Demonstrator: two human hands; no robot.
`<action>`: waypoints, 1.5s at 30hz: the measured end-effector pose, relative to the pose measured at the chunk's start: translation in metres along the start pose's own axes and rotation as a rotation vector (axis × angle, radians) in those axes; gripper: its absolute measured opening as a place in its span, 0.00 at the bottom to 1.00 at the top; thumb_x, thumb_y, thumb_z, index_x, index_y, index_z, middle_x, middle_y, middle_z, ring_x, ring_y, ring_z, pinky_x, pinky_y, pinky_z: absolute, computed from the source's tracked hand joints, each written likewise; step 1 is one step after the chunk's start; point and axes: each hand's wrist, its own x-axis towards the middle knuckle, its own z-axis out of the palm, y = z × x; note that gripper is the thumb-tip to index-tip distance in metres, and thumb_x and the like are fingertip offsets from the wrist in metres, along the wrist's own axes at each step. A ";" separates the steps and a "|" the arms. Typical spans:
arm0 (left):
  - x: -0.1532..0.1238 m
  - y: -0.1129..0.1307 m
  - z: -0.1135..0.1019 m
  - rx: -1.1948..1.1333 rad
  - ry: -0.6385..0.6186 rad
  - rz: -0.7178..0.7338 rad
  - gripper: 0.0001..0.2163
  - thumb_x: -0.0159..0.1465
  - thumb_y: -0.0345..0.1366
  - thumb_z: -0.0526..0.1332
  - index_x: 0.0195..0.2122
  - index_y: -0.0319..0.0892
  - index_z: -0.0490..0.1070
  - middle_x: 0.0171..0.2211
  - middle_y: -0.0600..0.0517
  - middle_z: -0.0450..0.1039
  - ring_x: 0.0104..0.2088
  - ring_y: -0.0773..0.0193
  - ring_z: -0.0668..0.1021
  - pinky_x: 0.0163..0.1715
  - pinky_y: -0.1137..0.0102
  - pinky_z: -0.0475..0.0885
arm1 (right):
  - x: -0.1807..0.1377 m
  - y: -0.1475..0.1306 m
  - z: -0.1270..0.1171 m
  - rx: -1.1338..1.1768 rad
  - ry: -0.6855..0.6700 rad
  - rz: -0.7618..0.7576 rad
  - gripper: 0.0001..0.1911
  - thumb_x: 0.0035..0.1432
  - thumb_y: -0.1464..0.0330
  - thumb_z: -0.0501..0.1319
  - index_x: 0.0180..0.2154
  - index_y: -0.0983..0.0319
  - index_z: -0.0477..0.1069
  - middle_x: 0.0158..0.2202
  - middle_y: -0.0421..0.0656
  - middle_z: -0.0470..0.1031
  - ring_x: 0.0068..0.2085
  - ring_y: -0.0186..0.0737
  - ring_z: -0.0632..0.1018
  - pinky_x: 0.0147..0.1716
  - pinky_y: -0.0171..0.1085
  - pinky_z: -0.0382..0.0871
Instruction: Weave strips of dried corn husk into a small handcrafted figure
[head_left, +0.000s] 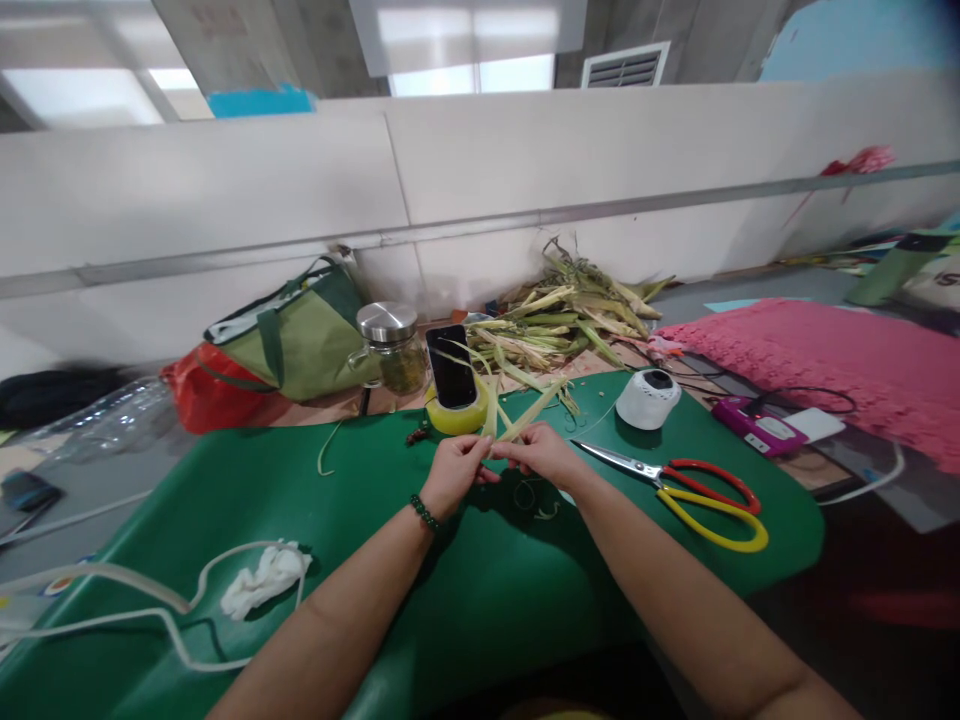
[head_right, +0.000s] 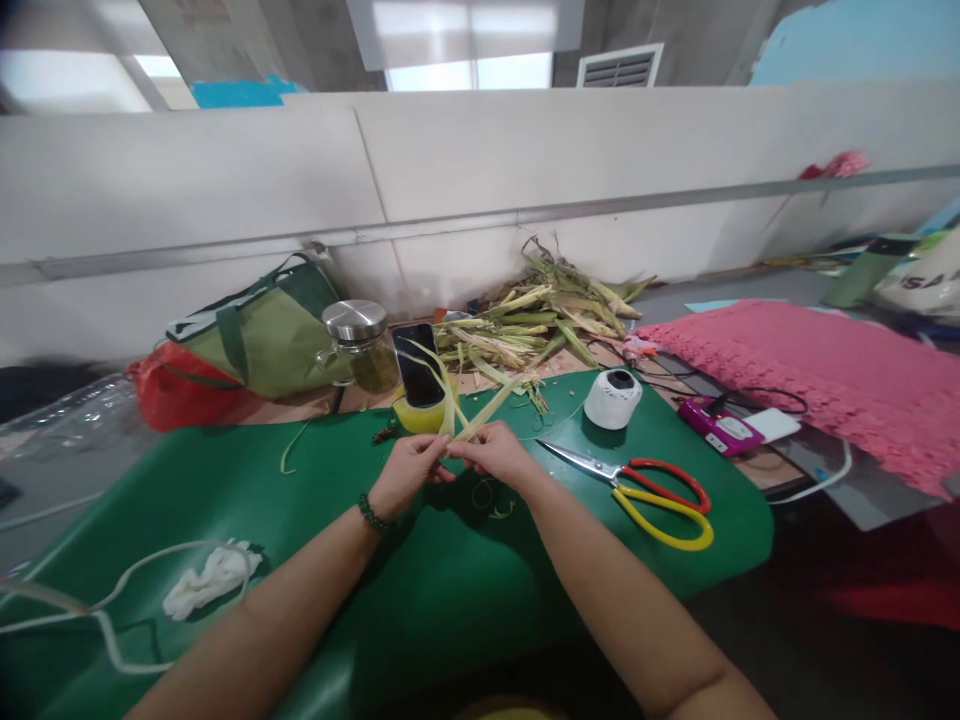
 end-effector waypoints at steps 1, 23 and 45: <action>0.000 0.000 0.000 0.012 0.006 0.006 0.14 0.52 0.44 0.66 0.21 0.37 0.72 0.15 0.54 0.71 0.17 0.66 0.75 0.17 0.76 0.64 | 0.000 -0.001 -0.001 -0.017 0.003 0.005 0.14 0.42 0.61 0.67 0.22 0.67 0.74 0.14 0.36 0.66 0.15 0.25 0.62 0.15 0.28 0.54; 0.003 -0.008 0.001 0.058 -0.079 0.027 0.14 0.52 0.44 0.67 0.21 0.36 0.75 0.16 0.49 0.75 0.20 0.63 0.78 0.21 0.74 0.69 | 0.007 0.016 0.001 -0.127 -0.088 -0.139 0.12 0.42 0.63 0.64 0.18 0.66 0.70 0.17 0.38 0.68 0.23 0.31 0.67 0.20 0.29 0.57; -0.008 0.006 -0.006 0.166 -0.262 0.016 0.17 0.47 0.49 0.68 0.23 0.37 0.77 0.22 0.47 0.78 0.23 0.63 0.78 0.22 0.74 0.68 | -0.001 0.007 0.000 0.001 -0.156 -0.031 0.08 0.37 0.67 0.65 0.20 0.66 0.72 0.17 0.37 0.69 0.21 0.30 0.67 0.20 0.29 0.57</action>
